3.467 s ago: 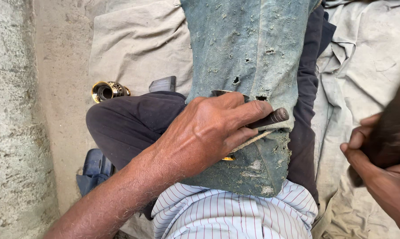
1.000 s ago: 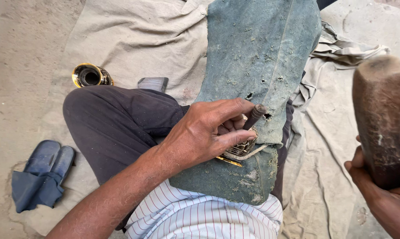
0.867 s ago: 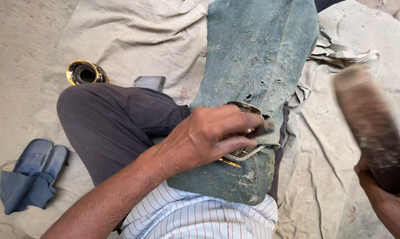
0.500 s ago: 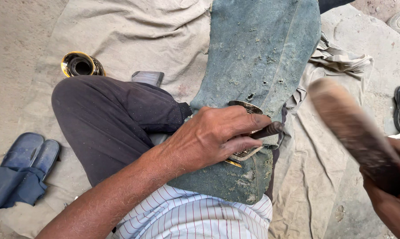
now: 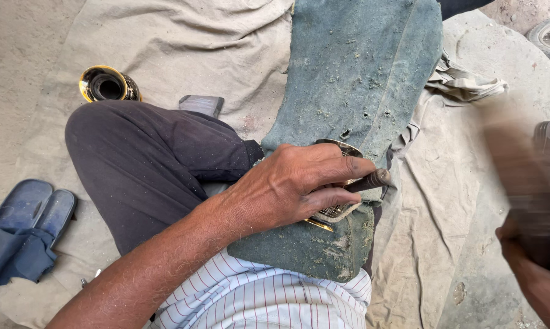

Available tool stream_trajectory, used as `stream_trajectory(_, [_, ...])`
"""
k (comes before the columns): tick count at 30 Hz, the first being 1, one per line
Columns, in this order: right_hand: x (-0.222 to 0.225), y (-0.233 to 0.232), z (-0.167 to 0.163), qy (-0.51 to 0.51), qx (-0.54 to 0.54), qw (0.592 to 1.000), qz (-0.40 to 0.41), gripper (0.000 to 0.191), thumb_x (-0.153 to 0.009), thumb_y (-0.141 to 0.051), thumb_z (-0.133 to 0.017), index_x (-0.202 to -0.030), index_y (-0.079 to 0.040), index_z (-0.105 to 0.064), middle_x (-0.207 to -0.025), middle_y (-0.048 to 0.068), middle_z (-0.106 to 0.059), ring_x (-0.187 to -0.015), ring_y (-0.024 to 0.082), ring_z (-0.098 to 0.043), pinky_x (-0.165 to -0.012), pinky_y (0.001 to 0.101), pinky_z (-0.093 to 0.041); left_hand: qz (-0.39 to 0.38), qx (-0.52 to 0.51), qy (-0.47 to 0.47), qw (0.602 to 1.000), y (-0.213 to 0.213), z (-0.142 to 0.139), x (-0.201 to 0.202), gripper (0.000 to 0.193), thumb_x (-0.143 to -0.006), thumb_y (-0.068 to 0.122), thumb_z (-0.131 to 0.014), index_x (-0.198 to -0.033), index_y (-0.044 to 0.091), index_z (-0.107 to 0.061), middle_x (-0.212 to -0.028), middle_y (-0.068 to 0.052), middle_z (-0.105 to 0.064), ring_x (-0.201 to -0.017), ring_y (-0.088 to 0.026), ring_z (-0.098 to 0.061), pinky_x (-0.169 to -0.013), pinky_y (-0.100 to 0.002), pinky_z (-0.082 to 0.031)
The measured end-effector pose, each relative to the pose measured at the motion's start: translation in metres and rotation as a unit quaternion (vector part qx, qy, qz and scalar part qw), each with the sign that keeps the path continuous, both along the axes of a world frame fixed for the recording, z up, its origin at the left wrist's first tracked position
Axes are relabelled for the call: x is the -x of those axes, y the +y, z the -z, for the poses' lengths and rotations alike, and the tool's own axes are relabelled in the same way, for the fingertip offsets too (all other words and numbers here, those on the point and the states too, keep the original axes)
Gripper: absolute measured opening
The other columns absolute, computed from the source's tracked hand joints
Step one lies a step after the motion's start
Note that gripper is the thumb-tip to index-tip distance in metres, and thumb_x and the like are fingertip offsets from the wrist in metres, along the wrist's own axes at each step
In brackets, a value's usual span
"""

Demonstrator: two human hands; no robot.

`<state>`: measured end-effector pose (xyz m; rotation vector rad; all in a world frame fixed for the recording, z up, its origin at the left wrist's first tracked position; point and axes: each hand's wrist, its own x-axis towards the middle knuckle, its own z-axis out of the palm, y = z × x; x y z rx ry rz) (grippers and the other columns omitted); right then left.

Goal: The person sits cross-legged with a sandbag on their lap, holding a small decorated brass vase against the bag. They position a punch on the vase surface with one hand and repeatedly strike the punch with a wooden mallet held in the other hand, repositioning the vase and punch between strikes to work the patterned surface.

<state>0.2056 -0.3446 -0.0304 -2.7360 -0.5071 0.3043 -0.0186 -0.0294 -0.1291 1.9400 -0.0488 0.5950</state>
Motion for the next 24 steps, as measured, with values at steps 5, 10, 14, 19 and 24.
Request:
stream_trajectory(5, [0.004,0.02,-0.012,0.023,-0.128,0.98,0.147,0.031,-0.098,-0.01,-0.053,-0.125,-0.003,-0.068,-0.109,0.012,-0.076,-0.099,0.019,-0.072,-0.092,0.0364,-0.06,0.009,0.02,-0.013,1.0,0.002,0.004,-0.001,0.041,-0.095,0.03,-0.076,-0.133,0.017,-0.065,-0.089,0.002,-0.066,-0.076,-0.011,-0.066,-0.067,-0.03,-0.058])
stream_trajectory(10, [-0.002,0.04,-0.017,0.243,-0.509,0.55,0.615,0.031,-0.101,-0.006,-0.047,-0.117,-0.003,-0.073,-0.104,0.008,-0.081,-0.099,0.018,-0.075,-0.092,0.0359,-0.062,0.018,0.035,-0.013,0.999,0.003,0.007,-0.002,0.043,-0.094,0.028,-0.076,-0.134,0.017,-0.065,-0.089,0.002,-0.067,-0.075,-0.011,-0.066,-0.066,-0.028,-0.059])
stream_trajectory(14, [-0.018,0.022,-0.005,0.233,-0.493,0.572,0.612,0.032,-0.103,-0.008,-0.045,-0.12,0.0,-0.07,-0.096,0.007,-0.081,-0.096,0.015,-0.077,-0.088,0.0305,-0.06,0.03,0.049,-0.016,0.998,0.005,0.01,-0.002,0.043,-0.094,0.027,-0.076,-0.135,0.017,-0.065,-0.089,0.002,-0.067,-0.076,-0.011,-0.067,-0.067,-0.029,-0.059])
stream_trajectory(19, [-0.054,-0.028,0.022,0.283,-0.543,0.447,0.652,0.032,-0.108,-0.007,-0.046,-0.117,0.002,-0.077,-0.094,0.007,-0.079,-0.096,0.021,-0.072,-0.094,0.0402,-0.06,0.034,0.04,-0.02,0.998,0.007,0.013,-0.004,0.043,-0.095,0.028,-0.076,-0.135,0.018,-0.065,-0.091,0.003,-0.068,-0.077,-0.01,-0.068,-0.069,-0.029,-0.06])
stream_trajectory(24, [-0.076,-0.067,0.042,0.262,-0.549,0.429,0.668,0.025,-0.107,-0.007,-0.049,-0.116,0.001,-0.071,-0.104,0.012,-0.074,-0.103,0.028,-0.071,-0.102,0.0478,-0.057,0.039,0.037,-0.021,0.998,0.01,0.015,-0.004,0.042,-0.095,0.028,-0.076,-0.135,0.019,-0.065,-0.091,0.003,-0.069,-0.078,-0.011,-0.068,-0.069,-0.029,-0.059])
